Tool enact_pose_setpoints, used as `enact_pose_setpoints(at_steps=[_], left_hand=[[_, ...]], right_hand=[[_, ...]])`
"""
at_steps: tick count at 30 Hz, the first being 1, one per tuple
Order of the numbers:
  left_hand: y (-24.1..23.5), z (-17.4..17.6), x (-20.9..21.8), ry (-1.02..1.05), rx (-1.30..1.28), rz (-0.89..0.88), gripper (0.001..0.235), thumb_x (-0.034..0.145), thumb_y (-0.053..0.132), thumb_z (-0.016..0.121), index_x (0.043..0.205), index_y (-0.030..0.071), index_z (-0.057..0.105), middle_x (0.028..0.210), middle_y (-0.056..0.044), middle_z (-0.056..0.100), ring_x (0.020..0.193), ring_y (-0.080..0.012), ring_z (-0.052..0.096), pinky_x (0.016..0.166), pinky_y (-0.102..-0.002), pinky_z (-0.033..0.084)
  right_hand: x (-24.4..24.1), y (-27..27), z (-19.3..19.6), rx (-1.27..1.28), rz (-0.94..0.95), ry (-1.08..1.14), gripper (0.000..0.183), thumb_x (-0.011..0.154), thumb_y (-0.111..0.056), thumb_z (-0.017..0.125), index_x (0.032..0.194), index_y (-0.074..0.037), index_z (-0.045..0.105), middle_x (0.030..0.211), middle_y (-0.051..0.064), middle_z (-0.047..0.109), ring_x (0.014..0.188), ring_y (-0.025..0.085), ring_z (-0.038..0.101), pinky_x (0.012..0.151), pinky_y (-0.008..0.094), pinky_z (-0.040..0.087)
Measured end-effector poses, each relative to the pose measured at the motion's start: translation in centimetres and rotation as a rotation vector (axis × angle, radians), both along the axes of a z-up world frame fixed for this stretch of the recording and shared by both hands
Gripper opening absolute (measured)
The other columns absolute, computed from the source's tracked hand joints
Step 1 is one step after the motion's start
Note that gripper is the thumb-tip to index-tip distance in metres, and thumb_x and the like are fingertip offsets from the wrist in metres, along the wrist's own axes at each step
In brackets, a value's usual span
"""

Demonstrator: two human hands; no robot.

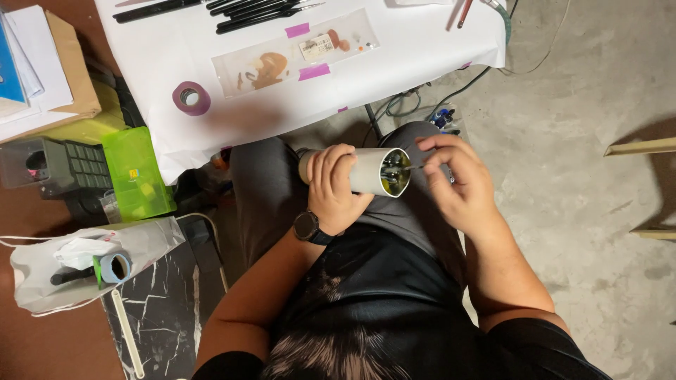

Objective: Inspecting and organizing small sculpted heads and tools on a workbench in a print shop environment.

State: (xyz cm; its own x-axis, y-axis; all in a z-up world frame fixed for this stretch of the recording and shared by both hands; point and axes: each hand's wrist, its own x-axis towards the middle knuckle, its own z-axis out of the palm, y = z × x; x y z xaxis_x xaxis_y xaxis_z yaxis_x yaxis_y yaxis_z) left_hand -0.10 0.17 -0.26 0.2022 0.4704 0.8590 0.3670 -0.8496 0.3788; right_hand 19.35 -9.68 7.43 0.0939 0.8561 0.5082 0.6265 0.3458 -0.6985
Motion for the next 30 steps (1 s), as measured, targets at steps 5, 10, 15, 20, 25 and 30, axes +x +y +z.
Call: enact_pose_setpoints(at_steps=[5,10,15,20,25,30], left_hand=[[-0.1,0.0,0.1,0.006,-0.051,-0.008,0.048,0.069,0.003,0.078,0.111,0.004,0.055,0.112,-0.014,0.064,0.099,-0.034,0.065,0.093,-0.051,0.051],[0.1,-1.5,0.1,0.025,-0.08,-0.011,0.051,0.069,0.008,0.082,0.112,0.005,0.055,0.113,-0.013,0.064,0.099,-0.0325,0.065,0.092,-0.05,0.051],[0.4,-2.8,0.0,0.023,-0.112,-0.026,0.055,0.067,0.013,0.086,0.112,0.004,0.055,0.112,-0.013,0.064,0.098,-0.0329,0.066,0.09,-0.051,0.051],[0.7,-3.6,0.0,0.034,-0.114,-0.039,0.057,0.068,0.018,0.089,0.113,0.004,0.055,0.113,-0.012,0.064,0.099,-0.0322,0.066,0.092,-0.05,0.051],[0.7,-3.5,0.1,0.035,-0.119,-0.043,0.057,0.069,0.019,0.089,0.112,0.004,0.055,0.112,-0.011,0.064,0.099,-0.0319,0.066,0.091,-0.049,0.051],[0.7,-3.5,0.1,0.024,-0.097,-0.042,0.059,0.067,0.019,0.09,0.113,0.004,0.055,0.112,-0.012,0.065,0.098,-0.0321,0.066,0.092,-0.049,0.051]], right_hand=[[0.6,0.7,-2.9,0.032,-0.031,0.775,0.01,0.105,-0.005,0.044,0.095,-0.006,0.045,0.113,0.03,0.067,0.106,0.041,0.073,0.058,0.031,0.058],[2.0,2.1,-5.5,0.1,-0.135,1.159,0.01,0.107,-0.015,0.044,0.097,-0.014,0.042,0.091,0.023,0.071,0.087,0.037,0.079,0.047,0.024,0.056],[3.3,3.3,-8.6,0.188,-0.114,1.254,0.011,0.108,-0.019,0.053,0.112,-0.009,0.052,0.099,0.022,0.071,0.089,0.033,0.079,0.063,0.03,0.068],[2.8,3.4,-8.5,0.157,-0.053,1.232,0.018,0.103,-0.006,0.059,0.121,-0.004,0.056,0.113,0.024,0.072,0.101,0.033,0.077,0.076,0.032,0.07],[2.9,3.5,-8.7,0.156,-0.055,1.249,0.018,0.103,0.001,0.056,0.121,-0.001,0.058,0.112,0.026,0.072,0.099,0.036,0.077,0.076,0.033,0.07],[2.8,3.5,-9.0,0.172,-0.028,1.273,0.021,0.102,0.003,0.056,0.122,-0.003,0.059,0.111,0.027,0.072,0.099,0.038,0.077,0.076,0.035,0.07]])
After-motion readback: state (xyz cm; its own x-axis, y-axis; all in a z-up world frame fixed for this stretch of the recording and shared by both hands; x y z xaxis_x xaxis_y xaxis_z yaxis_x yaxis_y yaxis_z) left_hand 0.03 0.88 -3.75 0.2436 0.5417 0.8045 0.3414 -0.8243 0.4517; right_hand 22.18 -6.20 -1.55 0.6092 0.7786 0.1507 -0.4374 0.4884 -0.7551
